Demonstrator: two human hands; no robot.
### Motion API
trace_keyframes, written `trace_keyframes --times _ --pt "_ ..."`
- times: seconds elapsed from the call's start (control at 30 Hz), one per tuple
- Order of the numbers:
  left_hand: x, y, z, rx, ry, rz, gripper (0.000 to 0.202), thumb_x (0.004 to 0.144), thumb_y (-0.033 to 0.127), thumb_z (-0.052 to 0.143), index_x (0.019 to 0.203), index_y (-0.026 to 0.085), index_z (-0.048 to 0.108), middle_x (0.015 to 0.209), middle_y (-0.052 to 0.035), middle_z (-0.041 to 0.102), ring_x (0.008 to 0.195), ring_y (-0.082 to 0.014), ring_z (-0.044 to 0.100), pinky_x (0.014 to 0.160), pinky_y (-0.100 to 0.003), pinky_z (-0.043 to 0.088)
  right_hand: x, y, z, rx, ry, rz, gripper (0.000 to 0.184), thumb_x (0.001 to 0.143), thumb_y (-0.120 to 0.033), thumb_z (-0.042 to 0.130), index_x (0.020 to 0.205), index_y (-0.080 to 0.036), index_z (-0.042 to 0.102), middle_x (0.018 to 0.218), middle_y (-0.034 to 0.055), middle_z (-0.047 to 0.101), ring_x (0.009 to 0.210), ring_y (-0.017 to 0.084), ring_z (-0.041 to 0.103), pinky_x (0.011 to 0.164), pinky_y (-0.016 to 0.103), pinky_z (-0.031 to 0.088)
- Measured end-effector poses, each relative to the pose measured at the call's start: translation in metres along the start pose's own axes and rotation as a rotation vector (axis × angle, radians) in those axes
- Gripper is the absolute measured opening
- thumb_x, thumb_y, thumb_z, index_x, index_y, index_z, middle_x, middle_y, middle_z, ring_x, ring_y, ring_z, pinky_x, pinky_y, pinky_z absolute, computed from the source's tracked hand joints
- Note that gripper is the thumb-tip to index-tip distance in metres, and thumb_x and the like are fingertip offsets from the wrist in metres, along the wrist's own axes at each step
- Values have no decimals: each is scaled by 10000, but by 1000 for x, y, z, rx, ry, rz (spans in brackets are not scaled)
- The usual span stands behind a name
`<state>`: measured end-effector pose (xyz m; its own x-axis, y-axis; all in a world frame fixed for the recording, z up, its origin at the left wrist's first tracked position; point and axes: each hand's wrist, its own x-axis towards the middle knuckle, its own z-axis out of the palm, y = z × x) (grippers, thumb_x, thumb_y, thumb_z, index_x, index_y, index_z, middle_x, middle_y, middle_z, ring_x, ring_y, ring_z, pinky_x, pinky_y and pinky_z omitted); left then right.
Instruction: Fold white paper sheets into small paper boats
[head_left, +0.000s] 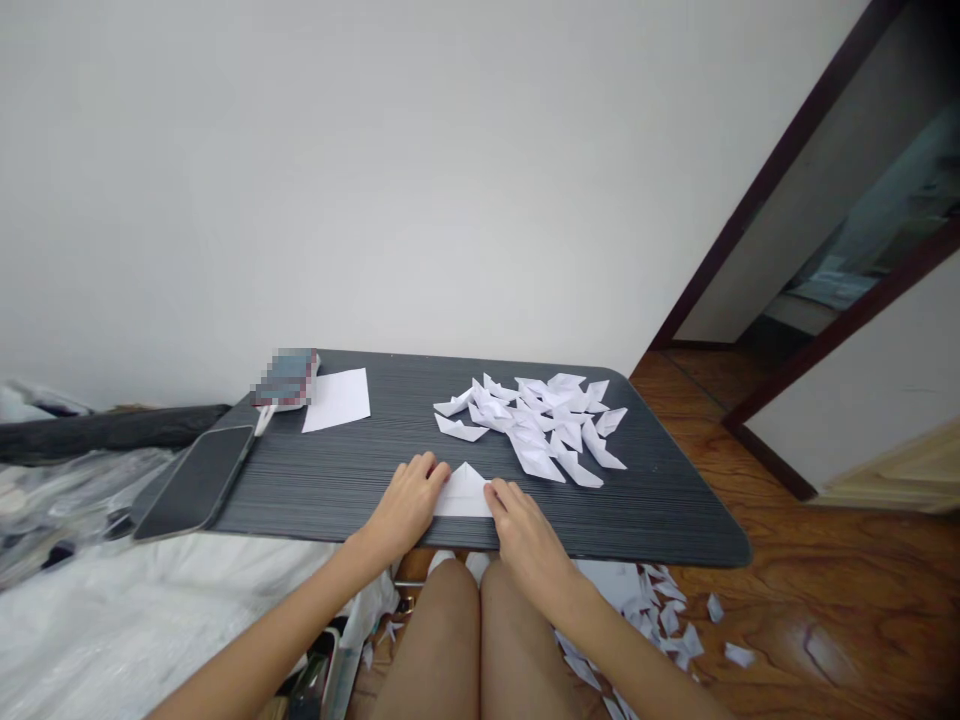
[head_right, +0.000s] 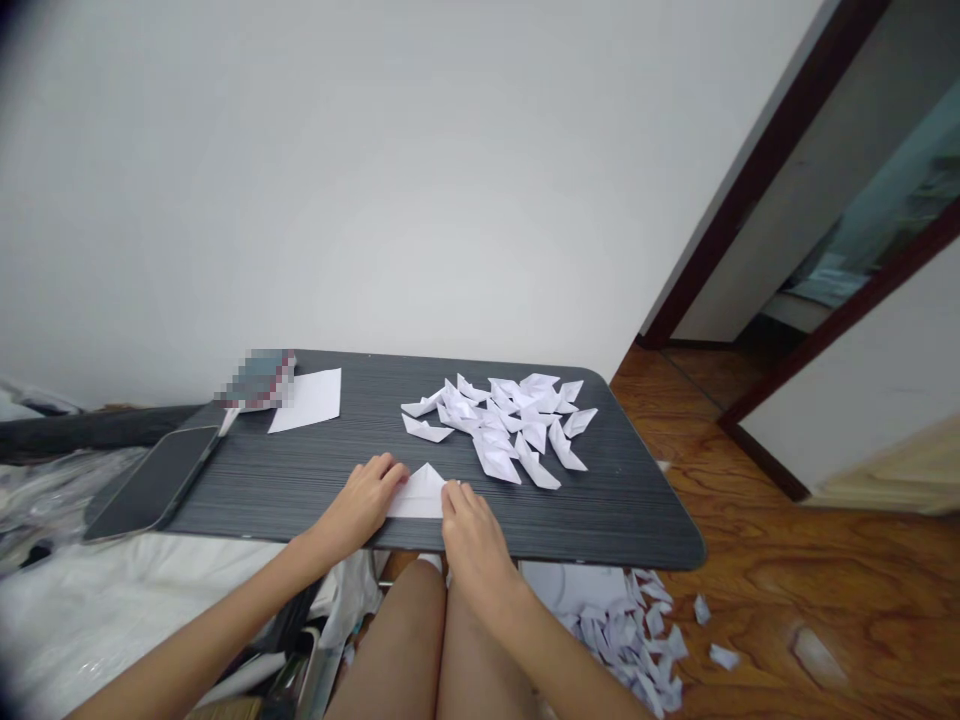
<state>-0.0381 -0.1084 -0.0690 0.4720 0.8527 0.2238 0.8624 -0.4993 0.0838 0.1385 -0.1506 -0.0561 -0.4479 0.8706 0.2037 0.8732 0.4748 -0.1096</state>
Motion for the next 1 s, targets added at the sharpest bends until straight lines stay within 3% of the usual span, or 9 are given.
trace_keyframes --times 0.17,0.27,0.33,0.4,0.53,0.67,0.8,0.9,1.0 --pt "-8 -9 -8 -45 15 -77 240 857 161 279 863 190 517 840 -48 487 791 -188 448 667 -307 325 -9 7 -1 3 -17 52 397 683 54 370 1030 -47 534 925 146 512 848 237 443 738 345 408" --pt "-6 -5 -16 -205 77 -66 268 874 213 256 1003 194 490 950 -54 492 874 -177 452 735 -316 322 -10 11 0 74 40 36 393 696 39 366 1053 -30 516 921 149 496 851 222 440 768 343 407" --pt "-2 1 -18 -263 74 -26 285 849 294 344 1097 197 448 1023 -62 478 939 -192 433 770 -332 313 -10 13 1 140 82 37 345 727 9 360 1025 -38 529 906 143 487 857 218 441 778 350 406" --pt "4 7 -17 -269 12 10 315 795 333 442 1077 197 472 1029 -66 477 950 -215 421 768 -348 309 -9 16 1 226 121 56 276 762 -38 369 960 -72 558 881 124 482 850 211 448 774 348 409" --pt "13 15 -11 -317 -73 -70 225 751 224 465 968 181 509 986 -64 495 931 -223 420 732 -344 314 -2 22 2 369 211 142 151 793 -156 439 862 -131 571 870 92 479 856 207 455 789 351 398" --pt "15 17 -10 -463 -124 -102 180 713 172 482 893 179 485 907 -29 528 872 -197 445 717 -326 313 9 24 7 405 217 160 226 727 -226 566 931 -130 549 899 92 486 893 228 451 793 370 380" --pt "9 17 -18 -528 -3 -40 70 780 168 417 812 163 480 815 -12 541 784 -150 475 718 -299 305 16 22 2 393 212 75 41 738 -154 545 757 -159 581 841 54 499 841 190 464 745 338 350" --pt "1 16 -24 -405 142 47 116 807 152 393 791 160 509 842 -24 531 825 -151 467 733 -303 282 15 20 -8 309 260 -29 119 752 -104 520 806 -180 594 887 49 501 866 183 452 736 336 313" --pt "-8 14 -25 -292 182 138 168 818 127 382 817 171 544 854 -32 524 830 -149 456 738 -310 271 12 19 -10 214 264 -141 179 763 -75 497 881 -181 580 905 55 507 878 186 443 728 335 308"
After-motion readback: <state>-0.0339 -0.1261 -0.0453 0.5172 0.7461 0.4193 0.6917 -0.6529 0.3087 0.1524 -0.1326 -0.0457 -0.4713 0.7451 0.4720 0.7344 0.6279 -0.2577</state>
